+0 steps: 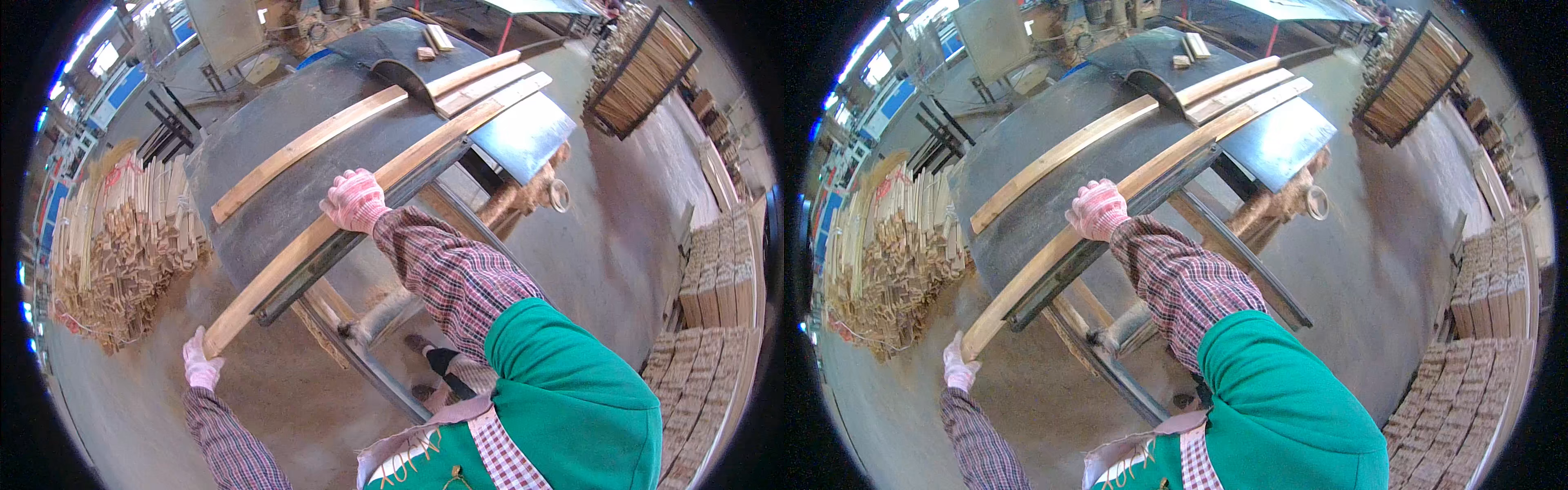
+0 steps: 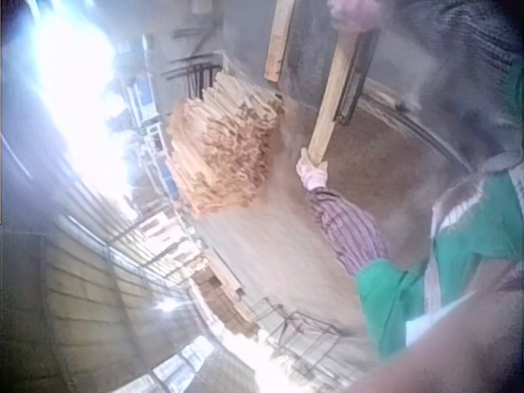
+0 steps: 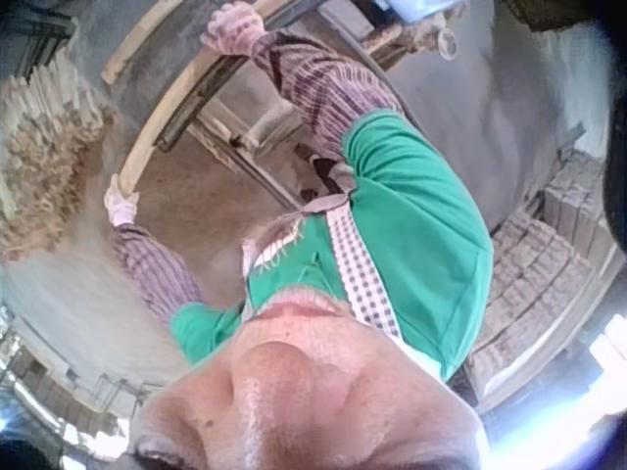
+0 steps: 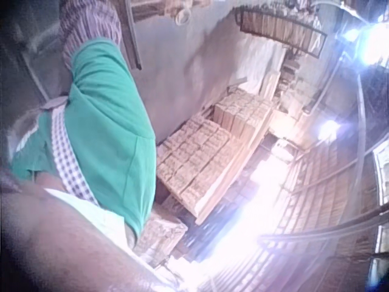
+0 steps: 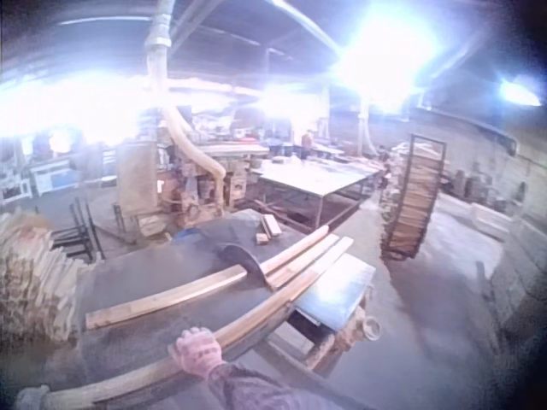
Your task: The person picks up long wooden planks and carries them to a table saw. They feed the planks through the saw to cut them into shorter pieces, then stack the cut pieces and place some into a blue bin.
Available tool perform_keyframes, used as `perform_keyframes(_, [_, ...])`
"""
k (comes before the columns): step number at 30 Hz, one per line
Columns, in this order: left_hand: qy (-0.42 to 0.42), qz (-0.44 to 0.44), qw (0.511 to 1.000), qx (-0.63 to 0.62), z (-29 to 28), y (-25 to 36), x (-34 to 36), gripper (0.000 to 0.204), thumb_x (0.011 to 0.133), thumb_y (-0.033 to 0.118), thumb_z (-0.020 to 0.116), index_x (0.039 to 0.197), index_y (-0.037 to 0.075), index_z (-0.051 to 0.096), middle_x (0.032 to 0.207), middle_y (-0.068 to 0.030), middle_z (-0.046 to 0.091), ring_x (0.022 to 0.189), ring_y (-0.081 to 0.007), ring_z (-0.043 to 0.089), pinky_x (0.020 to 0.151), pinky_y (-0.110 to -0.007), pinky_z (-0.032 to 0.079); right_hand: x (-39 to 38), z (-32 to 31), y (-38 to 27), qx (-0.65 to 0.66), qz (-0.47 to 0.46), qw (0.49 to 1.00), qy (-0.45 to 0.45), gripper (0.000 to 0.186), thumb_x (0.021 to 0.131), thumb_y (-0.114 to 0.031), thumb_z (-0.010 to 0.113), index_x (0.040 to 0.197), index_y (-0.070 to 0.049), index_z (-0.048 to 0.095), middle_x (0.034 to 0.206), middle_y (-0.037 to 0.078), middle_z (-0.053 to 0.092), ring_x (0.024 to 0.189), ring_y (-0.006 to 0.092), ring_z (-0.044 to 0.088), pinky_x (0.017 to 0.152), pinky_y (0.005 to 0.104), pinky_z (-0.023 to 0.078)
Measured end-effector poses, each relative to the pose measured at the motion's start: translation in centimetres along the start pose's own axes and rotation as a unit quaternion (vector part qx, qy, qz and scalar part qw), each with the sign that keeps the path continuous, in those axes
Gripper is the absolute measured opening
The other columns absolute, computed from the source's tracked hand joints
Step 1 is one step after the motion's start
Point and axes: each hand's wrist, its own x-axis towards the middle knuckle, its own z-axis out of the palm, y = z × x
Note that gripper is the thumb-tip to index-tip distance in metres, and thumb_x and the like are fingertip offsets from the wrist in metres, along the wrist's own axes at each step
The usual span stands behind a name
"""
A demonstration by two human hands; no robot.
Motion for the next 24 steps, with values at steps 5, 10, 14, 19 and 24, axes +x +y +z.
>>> perform_keyframes(5, [0.069, 0.012, 0.997, 0.046, 3.4, -0.9, 2.5, 0.097, 0.065, 0.002, 0.083, 0.151, 0.022, 0.044, 0.143, -0.0139, 0.050, 0.138, -0.0350, 0.043, 0.118, -0.043, 0.037, 1.9, 3.2, 0.0, -0.013, -0.014, 0.997, 0.080, 0.044, 0.099, -0.047, 0.050, 0.095, -0.013, 0.079, 0.106, 0.010, 0.072, 0.107, 0.0272, 0.065, 0.094, 0.0442, 0.047])
perform_keyframes(10, [0.095, -0.037, 0.990, 0.093, 4.5, 0.5, 5.1, 0.092, 0.071, 0.000, 0.078, 0.153, 0.025, 0.042, 0.147, -0.0109, 0.048, 0.140, -0.0333, 0.041, 0.118, -0.042, 0.039, 4.8, 3.7, -0.2, -0.032, 0.001, 0.999, 0.010, 0.047, 0.103, -0.047, 0.046, 0.114, -0.012, 0.076, 0.119, 0.009, 0.071, 0.118, 0.0260, 0.062, 0.100, 0.0434, 0.046])
perform_keyframes(14, [0.097, -0.058, 0.989, 0.096, 4.6, 1.5, 5.9, 0.094, 0.073, -0.003, 0.073, 0.155, 0.026, 0.038, 0.150, -0.0100, 0.044, 0.141, -0.0331, 0.040, 0.119, -0.041, 0.038, 5.8, 4.2, -0.4, -0.028, 0.003, 0.999, 0.027, 0.046, 0.104, -0.046, 0.045, 0.116, -0.013, 0.076, 0.122, 0.008, 0.070, 0.120, 0.0256, 0.061, 0.101, 0.0429, 0.045])
perform_keyframes(19, [0.031, -0.074, 0.991, 0.106, 4.0, 0.1, 6.2, 0.098, 0.071, -0.008, 0.071, 0.156, 0.026, 0.037, 0.150, -0.0105, 0.044, 0.143, -0.0332, 0.038, 0.120, -0.038, 0.036, 5.6, 5.2, -0.3, -0.016, 0.000, 0.996, 0.092, 0.044, 0.101, -0.047, 0.050, 0.105, -0.013, 0.078, 0.112, 0.008, 0.072, 0.111, 0.0266, 0.064, 0.098, 0.0429, 0.046])
perform_keyframes(24, [0.012, -0.024, 0.997, 0.070, 2.9, -2.3, 4.8, 0.098, 0.067, -0.013, 0.071, 0.154, 0.023, 0.043, 0.147, -0.0181, 0.048, 0.139, -0.0365, 0.045, 0.120, -0.039, 0.036, 3.3, 5.4, -0.3, 0.025, -0.001, 0.988, 0.151, 0.040, 0.096, -0.046, 0.057, 0.092, -0.012, 0.078, 0.104, 0.009, 0.072, 0.106, 0.0265, 0.064, 0.094, 0.0441, 0.046])
